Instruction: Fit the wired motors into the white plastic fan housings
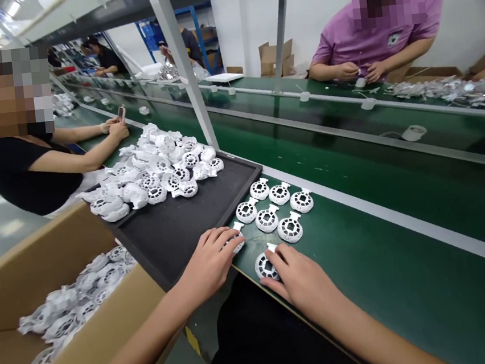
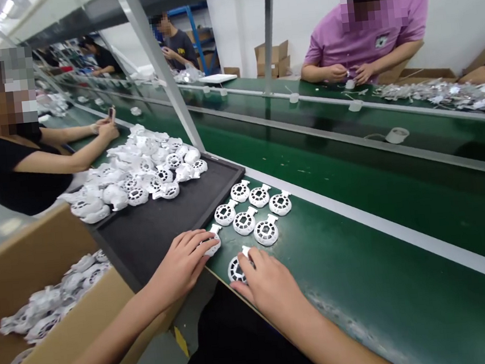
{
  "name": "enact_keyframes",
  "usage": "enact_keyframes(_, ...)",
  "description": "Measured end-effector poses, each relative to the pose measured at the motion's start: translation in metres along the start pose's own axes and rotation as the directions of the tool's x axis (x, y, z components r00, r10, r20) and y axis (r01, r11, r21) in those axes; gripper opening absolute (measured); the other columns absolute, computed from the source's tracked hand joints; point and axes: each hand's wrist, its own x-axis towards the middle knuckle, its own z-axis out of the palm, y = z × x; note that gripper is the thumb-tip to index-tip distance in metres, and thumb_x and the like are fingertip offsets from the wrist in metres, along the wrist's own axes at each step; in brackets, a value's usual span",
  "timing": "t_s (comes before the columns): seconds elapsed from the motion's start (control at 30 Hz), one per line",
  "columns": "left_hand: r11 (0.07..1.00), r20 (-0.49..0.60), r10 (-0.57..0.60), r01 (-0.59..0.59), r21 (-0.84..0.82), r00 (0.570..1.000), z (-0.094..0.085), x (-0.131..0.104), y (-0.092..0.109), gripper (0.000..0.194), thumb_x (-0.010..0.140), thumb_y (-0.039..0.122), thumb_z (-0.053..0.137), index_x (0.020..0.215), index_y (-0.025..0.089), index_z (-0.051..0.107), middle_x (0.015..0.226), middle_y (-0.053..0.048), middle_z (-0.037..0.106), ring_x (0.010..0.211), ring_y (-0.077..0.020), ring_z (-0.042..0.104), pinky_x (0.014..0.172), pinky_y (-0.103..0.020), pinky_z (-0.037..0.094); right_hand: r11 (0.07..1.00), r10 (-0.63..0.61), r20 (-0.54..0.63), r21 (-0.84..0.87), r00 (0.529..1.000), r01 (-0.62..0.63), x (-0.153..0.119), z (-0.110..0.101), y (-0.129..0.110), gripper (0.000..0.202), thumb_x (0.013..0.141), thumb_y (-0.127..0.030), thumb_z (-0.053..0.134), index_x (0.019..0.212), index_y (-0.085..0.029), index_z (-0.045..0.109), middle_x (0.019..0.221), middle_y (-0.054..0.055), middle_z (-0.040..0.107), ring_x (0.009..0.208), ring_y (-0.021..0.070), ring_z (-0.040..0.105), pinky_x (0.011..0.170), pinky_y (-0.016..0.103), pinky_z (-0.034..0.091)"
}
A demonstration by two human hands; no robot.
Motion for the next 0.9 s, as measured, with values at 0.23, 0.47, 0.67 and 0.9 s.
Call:
enact_keyframes(0.23,1.000,0.089,0.016,-0.014,-0.023,0.996,-0.011,0.004,-0.007,0.051,0.097,0.005,0.048,0.143,0.026,0.052,0.146,-0.009,0.058,0.139,-0.0301,0.049,0.118,-0.057,0.033,0.998,0.003,-0.103,-0.065,0.995,-0.010,0.051,0.019,-0.029,0.040,0.103,-0.042,0.059,0.131,-0.014,0.059,0.105,0.011,0.063,0.088,0.0267,0.069,0.060,0.035,0.059)
enact_keyframes(0.47,0.983,-0.120,-0.150,0.161,0.088,0.981,-0.041,0.025,-0.077,0.041,0.099,0.018,0.049,0.139,0.022,0.057,0.143,-0.013,0.058,0.136,-0.0312,0.050,0.115,-0.051,0.038,0.997,0.035,-0.122,-0.069,0.992,-0.043,0.050,0.025,-0.030,0.041,0.103,-0.049,0.056,0.129,-0.017,0.061,0.104,0.011,0.063,0.089,0.0272,0.068,0.055,0.033,0.056)
enact_keyframes(0.67,0.915,-0.071,-0.280,0.288,0.281,0.957,-0.047,0.039,-0.182,0.052,0.087,0.008,0.052,0.137,0.019,0.061,0.152,-0.017,0.052,0.137,-0.0395,0.049,0.112,-0.058,0.037,0.998,0.040,-0.142,-0.043,0.989,-0.047,0.046,0.026,-0.026,0.049,0.106,-0.050,0.050,0.142,-0.016,0.054,0.113,0.015,0.066,0.093,0.0271,0.069,0.048,0.028,0.052)
enact_keyframes(0.9,0.952,-0.107,-0.249,0.263,0.156,0.963,-0.040,0.037,-0.206,0.018,0.096,0.022,0.051,0.100,0.020,0.068,0.114,-0.013,0.066,0.108,-0.0287,0.062,0.102,-0.045,0.046,0.999,-0.026,-0.225,-0.024,0.974,0.021,0.043,0.003,-0.022,0.046,0.108,-0.048,0.045,0.142,-0.017,0.055,0.115,0.015,0.068,0.095,0.0270,0.071,0.056,0.031,0.056)
